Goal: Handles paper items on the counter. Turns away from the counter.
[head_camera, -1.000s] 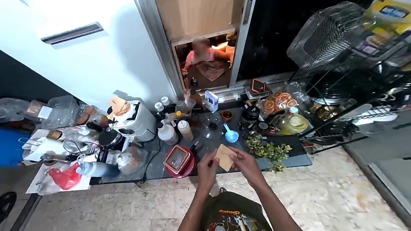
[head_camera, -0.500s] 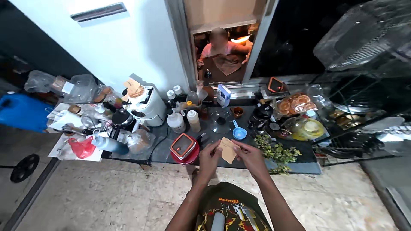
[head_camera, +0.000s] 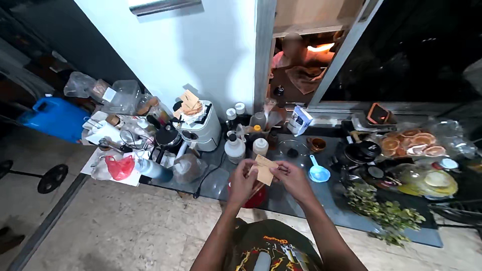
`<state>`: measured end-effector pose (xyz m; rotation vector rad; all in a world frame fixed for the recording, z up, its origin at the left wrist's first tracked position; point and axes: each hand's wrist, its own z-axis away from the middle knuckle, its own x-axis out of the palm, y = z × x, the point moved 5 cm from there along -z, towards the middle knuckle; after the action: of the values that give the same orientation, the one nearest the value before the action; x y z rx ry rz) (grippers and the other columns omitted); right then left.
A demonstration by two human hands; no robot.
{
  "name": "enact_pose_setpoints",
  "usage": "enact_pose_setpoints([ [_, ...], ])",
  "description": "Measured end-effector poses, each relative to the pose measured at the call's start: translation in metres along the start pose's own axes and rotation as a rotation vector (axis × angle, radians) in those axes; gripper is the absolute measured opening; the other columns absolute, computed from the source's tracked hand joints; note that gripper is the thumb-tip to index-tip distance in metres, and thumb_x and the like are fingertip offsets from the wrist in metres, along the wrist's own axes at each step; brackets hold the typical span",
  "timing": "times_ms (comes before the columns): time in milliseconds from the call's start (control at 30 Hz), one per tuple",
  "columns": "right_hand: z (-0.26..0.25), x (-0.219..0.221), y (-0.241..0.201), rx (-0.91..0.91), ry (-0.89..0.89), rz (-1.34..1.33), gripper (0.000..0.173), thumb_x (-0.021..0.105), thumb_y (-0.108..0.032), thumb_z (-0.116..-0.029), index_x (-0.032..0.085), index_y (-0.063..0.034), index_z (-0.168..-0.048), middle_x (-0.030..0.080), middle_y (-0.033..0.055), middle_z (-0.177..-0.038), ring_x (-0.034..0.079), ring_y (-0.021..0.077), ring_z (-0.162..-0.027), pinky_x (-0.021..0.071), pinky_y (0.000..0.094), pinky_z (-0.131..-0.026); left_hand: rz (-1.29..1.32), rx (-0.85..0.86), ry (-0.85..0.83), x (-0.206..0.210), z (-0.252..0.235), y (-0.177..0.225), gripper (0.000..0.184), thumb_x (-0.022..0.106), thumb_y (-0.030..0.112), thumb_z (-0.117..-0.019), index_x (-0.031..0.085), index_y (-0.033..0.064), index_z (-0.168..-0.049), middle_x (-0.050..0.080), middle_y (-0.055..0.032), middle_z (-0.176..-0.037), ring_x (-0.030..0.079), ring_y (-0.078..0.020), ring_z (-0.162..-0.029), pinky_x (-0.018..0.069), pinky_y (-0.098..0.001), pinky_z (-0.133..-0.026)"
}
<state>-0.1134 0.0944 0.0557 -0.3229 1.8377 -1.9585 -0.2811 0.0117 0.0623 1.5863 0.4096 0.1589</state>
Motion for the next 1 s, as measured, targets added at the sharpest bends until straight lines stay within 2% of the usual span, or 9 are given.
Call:
enact_pose_setpoints([
  [100, -0.042, 0.044, -0.012, -0.015, -0.007, 0.053, 0.025, 0.069, -0.017, -0.098, 0.07, -0.0031, -0.118, 0.074, 0.0073, -0.095, 0.072, 0.015, -0.074, 0.0633, 0.0321, -0.069, -0.085, 0.052, -0.039, -0.066, -0.047, 0.005, 0.031, 0.056, 0.016, -0.1041, 0.063, 0.0022, -0.131, 0.068, -0.011, -0.126, 0.07, -0.0174, -0.099, 0.0594, -0.0373, -0.088],
  [200, -0.084, 0.084, -0.027, -0.01, 0.012, 0.087, 0.027, 0.068, -0.018, -0.0993, 0.069, -0.0027, -0.121, 0.074, 0.0079, -0.096, 0.073, 0.0162, -0.076, 0.0641, 0.0347, -0.07, -0.314, 0.124, 0.142, -0.16, -0.116, 0.01, 0.032, 0.057, 0.021, -0.1047, 0.065, 0.0058, -0.131, 0.069, -0.0106, -0.124, 0.069, -0.0211, -0.106, 0.0575, -0.0431, -0.094],
  [367, -0.148, 0.143, -0.056, -0.03, 0.063, 0.113, 0.027, 0.07, -0.018, -0.0985, 0.069, -0.0019, -0.12, 0.074, 0.0081, -0.094, 0.073, 0.016, -0.075, 0.0642, 0.0346, -0.072, -0.591, 0.323, 0.215, -0.275, -0.245, 0.026, 0.047, 0.059, 0.01, -0.1006, 0.048, -0.0013, -0.145, 0.063, -0.0186, -0.131, 0.065, -0.0295, -0.116, 0.0552, -0.0472, -0.099],
  [467, -0.172, 0.168, -0.07, -0.049, 0.079, 0.084, 0.025, 0.071, -0.014, -0.0979, 0.068, -0.0018, -0.119, 0.074, 0.008, -0.091, 0.073, 0.0166, -0.073, 0.0642, 0.0344, -0.071, -0.619, 0.299, 0.149, -0.296, -0.293, 0.01, 0.063, 0.064, 0.008, -0.0964, 0.037, 0.0019, -0.153, 0.064, -0.0191, -0.127, 0.065, -0.0325, -0.113, 0.0551, -0.0504, -0.097],
  [567, -0.19, 0.187, -0.078, -0.038, 0.078, 0.077, 0.023, 0.072, -0.015, -0.0977, 0.07, -0.0052, -0.118, 0.074, 0.007, -0.091, 0.073, 0.0173, -0.074, 0.0643, 0.0352, -0.072, -0.619, 0.248, 0.076, -0.3, -0.315, -0.018, 0.064, 0.063, 0.006, -0.0968, 0.035, 0.0022, -0.154, 0.07, -0.0176, -0.113, 0.071, -0.031, -0.099, 0.0591, -0.0508, -0.09],
  [733, -0.222, 0.208, -0.098, -0.049, 0.076, 0.077, 0.022, 0.071, -0.018, -0.0986, 0.07, -0.0078, -0.118, 0.074, 0.0074, -0.093, 0.071, 0.0188, -0.073, 0.0626, 0.0374, -0.071, -0.563, 0.208, 0.012, -0.312, -0.319, -0.04, 0.06, 0.07, 0.009, -0.094, 0.046, 0.0004, -0.149, 0.068, -0.0184, -0.114, 0.07, -0.0304, -0.096, 0.0591, -0.0496, -0.088],
  [833, -0.249, 0.221, -0.12, -0.092, 0.068, 0.12, 0.023, 0.071, -0.022, -0.0989, 0.069, -0.0079, -0.117, 0.074, 0.0071, -0.092, 0.07, 0.0182, -0.071, 0.0618, 0.0374, -0.068, -0.408, 0.225, 0.012, -0.331, -0.311, -0.016, 0.038, 0.054, 0.021, -0.1064, 0.057, 0.0013, -0.139, 0.07, -0.0155, -0.118, 0.07, -0.0242, -0.102, 0.0583, -0.045, -0.092],
  [900, -0.273, 0.235, -0.135, -0.126, 0.035, 0.134, 0.024, 0.071, -0.021, -0.0985, 0.069, -0.0055, -0.117, 0.073, 0.0081, -0.093, 0.071, 0.0182, -0.074, 0.0624, 0.0379, -0.071, -0.254, 0.168, -0.025, -0.336, -0.309, 0.002, 0.041, 0.043, 0.03, -0.1112, 0.062, 0.0005, -0.132, 0.073, -0.0126, -0.117, 0.073, -0.02, -0.1, 0.06, -0.042, -0.092],
  [1000, -0.306, 0.261, -0.157, -0.163, -0.036, 0.162, 0.025, 0.071, -0.019, -0.0974, 0.07, -0.0028, -0.116, 0.073, 0.0091, -0.092, 0.071, 0.0189, -0.075, 0.063, 0.0392, -0.073, -0.226, 0.136, -0.102, -0.339, -0.316, 0.023, 0.036, 0.058, 0.034, -0.1051, 0.07, 0.0021, -0.118, 0.073, -0.0105, -0.106, 0.07, -0.0185, -0.094, 0.0585, -0.0423, -0.088],
])
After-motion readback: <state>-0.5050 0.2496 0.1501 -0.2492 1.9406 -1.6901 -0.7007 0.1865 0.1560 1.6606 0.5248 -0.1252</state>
